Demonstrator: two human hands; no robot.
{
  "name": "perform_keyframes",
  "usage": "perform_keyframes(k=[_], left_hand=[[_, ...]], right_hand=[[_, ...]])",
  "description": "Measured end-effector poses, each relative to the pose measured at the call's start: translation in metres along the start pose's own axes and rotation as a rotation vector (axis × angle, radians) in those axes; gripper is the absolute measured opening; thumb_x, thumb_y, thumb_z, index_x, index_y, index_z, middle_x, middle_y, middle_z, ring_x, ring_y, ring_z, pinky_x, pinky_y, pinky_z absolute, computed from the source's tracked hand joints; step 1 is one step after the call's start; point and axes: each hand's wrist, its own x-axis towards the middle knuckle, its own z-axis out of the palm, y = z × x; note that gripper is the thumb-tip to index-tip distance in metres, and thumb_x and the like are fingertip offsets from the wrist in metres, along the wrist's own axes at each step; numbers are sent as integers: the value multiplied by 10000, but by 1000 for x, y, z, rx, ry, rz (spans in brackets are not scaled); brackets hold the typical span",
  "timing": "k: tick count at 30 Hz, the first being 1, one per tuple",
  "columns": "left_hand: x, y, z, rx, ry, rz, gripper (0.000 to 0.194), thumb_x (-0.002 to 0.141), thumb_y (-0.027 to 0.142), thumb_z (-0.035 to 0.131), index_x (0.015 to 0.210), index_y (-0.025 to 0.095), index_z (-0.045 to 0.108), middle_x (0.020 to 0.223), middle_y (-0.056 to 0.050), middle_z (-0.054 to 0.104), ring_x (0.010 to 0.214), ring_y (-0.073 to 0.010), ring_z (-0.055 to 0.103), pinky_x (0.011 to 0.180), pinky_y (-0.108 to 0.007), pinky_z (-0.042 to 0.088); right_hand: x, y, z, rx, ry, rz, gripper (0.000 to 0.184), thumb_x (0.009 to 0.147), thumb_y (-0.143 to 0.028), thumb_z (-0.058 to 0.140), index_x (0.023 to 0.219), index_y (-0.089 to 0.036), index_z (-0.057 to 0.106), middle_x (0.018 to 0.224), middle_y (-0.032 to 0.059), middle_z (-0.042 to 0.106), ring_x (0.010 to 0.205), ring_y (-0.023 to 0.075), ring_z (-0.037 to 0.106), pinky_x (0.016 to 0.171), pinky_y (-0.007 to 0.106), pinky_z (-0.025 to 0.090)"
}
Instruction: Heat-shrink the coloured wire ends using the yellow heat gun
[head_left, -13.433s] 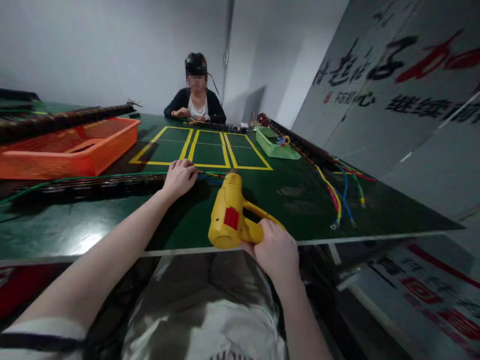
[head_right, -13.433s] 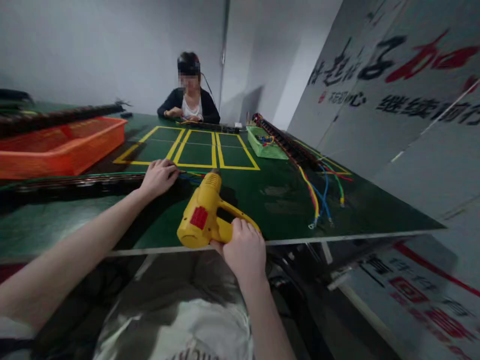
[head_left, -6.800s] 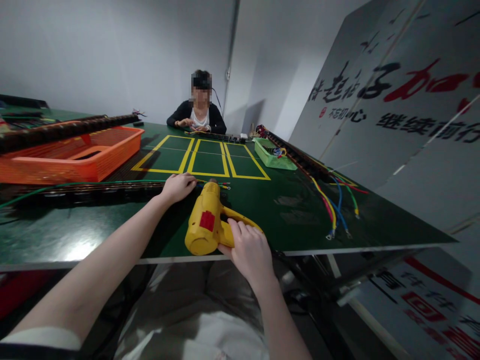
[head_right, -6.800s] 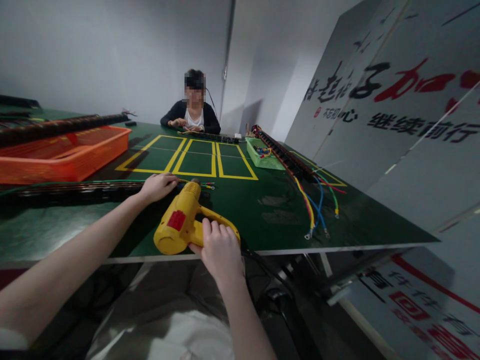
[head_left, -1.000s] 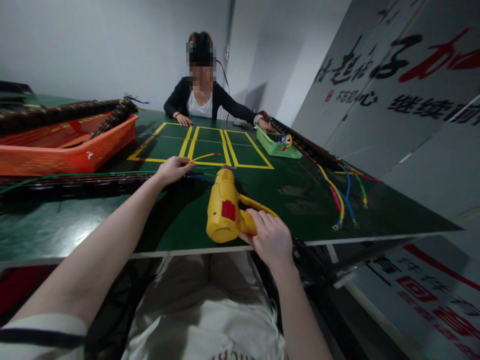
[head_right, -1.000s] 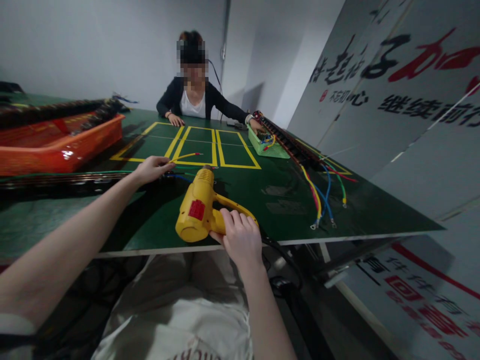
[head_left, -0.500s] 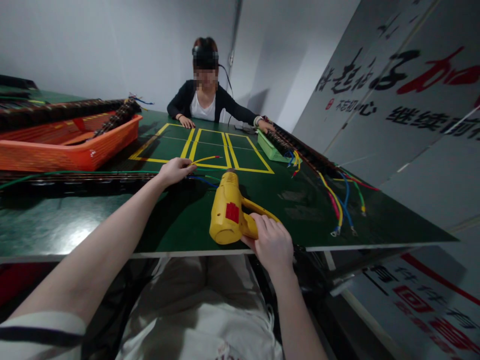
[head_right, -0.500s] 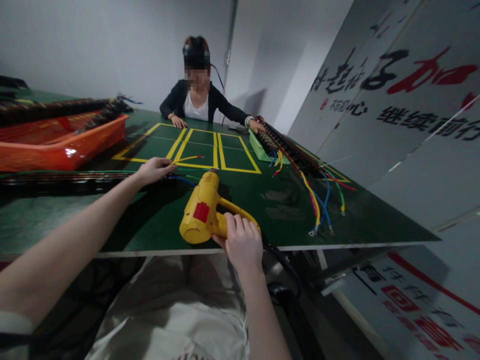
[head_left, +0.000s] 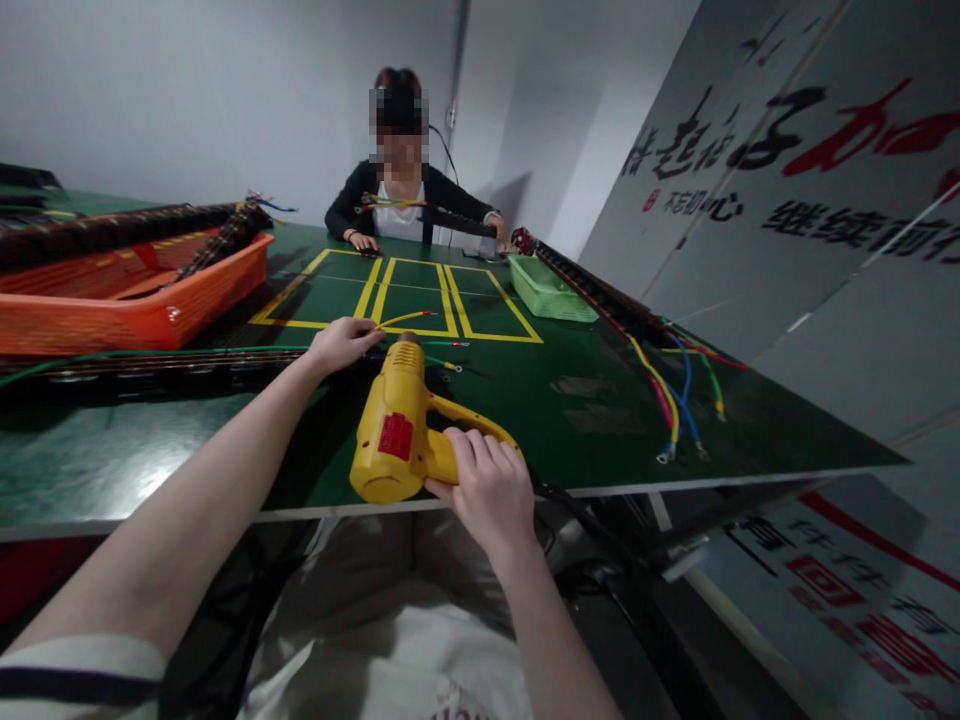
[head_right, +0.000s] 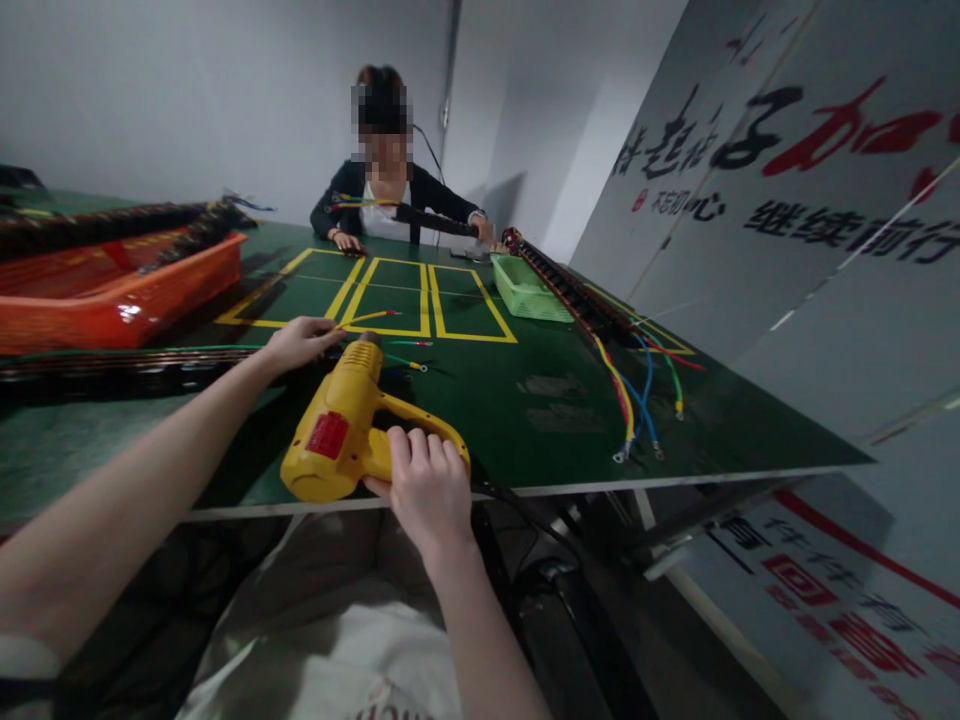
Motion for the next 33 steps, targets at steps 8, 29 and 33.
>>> perform_keyframes(k=[8, 29, 33], left_hand=[[1, -6, -1, -87, -16, 19, 459, 822, 557, 461, 929, 161, 668, 803, -19, 649, 726, -164, 518, 628, -261, 327], [-1, -5, -2, -60, -5, 65, 401, 827, 526, 436, 744, 159, 575, 636, 11, 503, 644, -134, 448, 584, -256, 286], [0, -5, -1, -55, -14, 54, 404, 817, 537, 428, 738, 168, 572, 648, 3, 530, 647, -145, 466, 592, -262, 303]], right_hand=[[-3, 6, 0, 21, -14, 3, 408, 863, -509, 534, 1097, -175, 557, 854, 34, 599, 788, 185, 516, 703, 326, 318], [-17, 53, 1, -54, -9, 67, 304, 861, -338, 529, 1097, -148, 555, 865, 48, 615, 790, 194, 527, 718, 323, 313], [-17, 52, 3, -69, -5, 57, 316, 876, -356, 510, 1107, -145, 552, 849, 48, 607, 780, 195, 525, 712, 325, 312]])
